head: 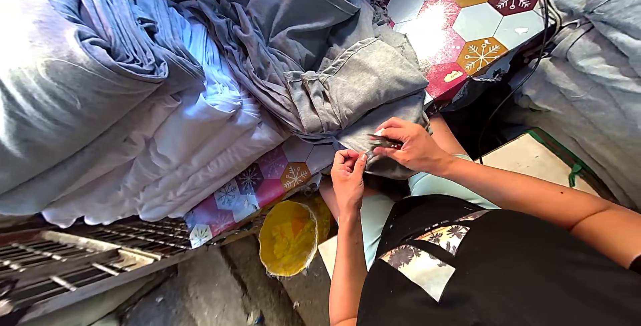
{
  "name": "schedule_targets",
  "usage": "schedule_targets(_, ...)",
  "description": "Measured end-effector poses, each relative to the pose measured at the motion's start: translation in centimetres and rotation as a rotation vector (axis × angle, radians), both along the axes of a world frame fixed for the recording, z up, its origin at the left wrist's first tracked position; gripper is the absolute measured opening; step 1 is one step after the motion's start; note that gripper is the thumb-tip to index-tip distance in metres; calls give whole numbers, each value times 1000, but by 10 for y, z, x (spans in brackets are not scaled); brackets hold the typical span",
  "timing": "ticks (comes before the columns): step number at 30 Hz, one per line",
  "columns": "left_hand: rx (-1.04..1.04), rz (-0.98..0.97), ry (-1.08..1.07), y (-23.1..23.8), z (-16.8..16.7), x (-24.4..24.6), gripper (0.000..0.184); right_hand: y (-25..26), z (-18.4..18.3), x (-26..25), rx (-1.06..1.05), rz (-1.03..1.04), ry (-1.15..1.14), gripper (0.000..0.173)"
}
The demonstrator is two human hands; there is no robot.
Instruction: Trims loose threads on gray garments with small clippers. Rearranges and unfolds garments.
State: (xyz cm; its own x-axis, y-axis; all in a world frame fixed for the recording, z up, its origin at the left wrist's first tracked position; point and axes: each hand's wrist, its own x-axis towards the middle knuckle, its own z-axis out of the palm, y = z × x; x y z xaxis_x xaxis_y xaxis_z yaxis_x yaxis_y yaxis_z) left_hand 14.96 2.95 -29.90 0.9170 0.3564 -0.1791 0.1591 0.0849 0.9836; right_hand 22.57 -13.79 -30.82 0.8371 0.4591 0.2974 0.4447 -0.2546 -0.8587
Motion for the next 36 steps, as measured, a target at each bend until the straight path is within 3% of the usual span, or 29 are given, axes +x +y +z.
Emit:
schedule_targets(4,208,-110,-28,0,-4,-1,21,5,4,11,-105,120,250,16)
schedule_targets(7,483,-23,-67,-2,-18,-1,23,3,13,12,-1,112,470,15)
schedule_targets(8,423,15,-94,-3,-21,0,22,2,15,11,59,110,531,15)
schedule_targets(11,-109,6,-55,2,-10,2,23,-5,14,18,160,92,629,14)
schedule_targets(13,-241,-22,-5,7,-5,4,21,-7,4,24,142,88,632,13)
schedule_targets(17,-29,-29,11,0,-2,6,20,-8,-15,21,-61,-68,349,16)
schedule_targets(20,85,-12,-10,-3,0,5,18,-10,-4,11,-16,-144,156,17)
schedule_targets(25,233,12,-97,-15,2,2,22,-5,25,-10,-62,-83,345,23)
schedule_targets(30,506,73,-213,-26,-6,-3,25,2,22,-11,19,-98,524,19)
schedule_targets(36,281,129,-182,-24,-5,-3,36,5,11,-14,258,-59,704,12)
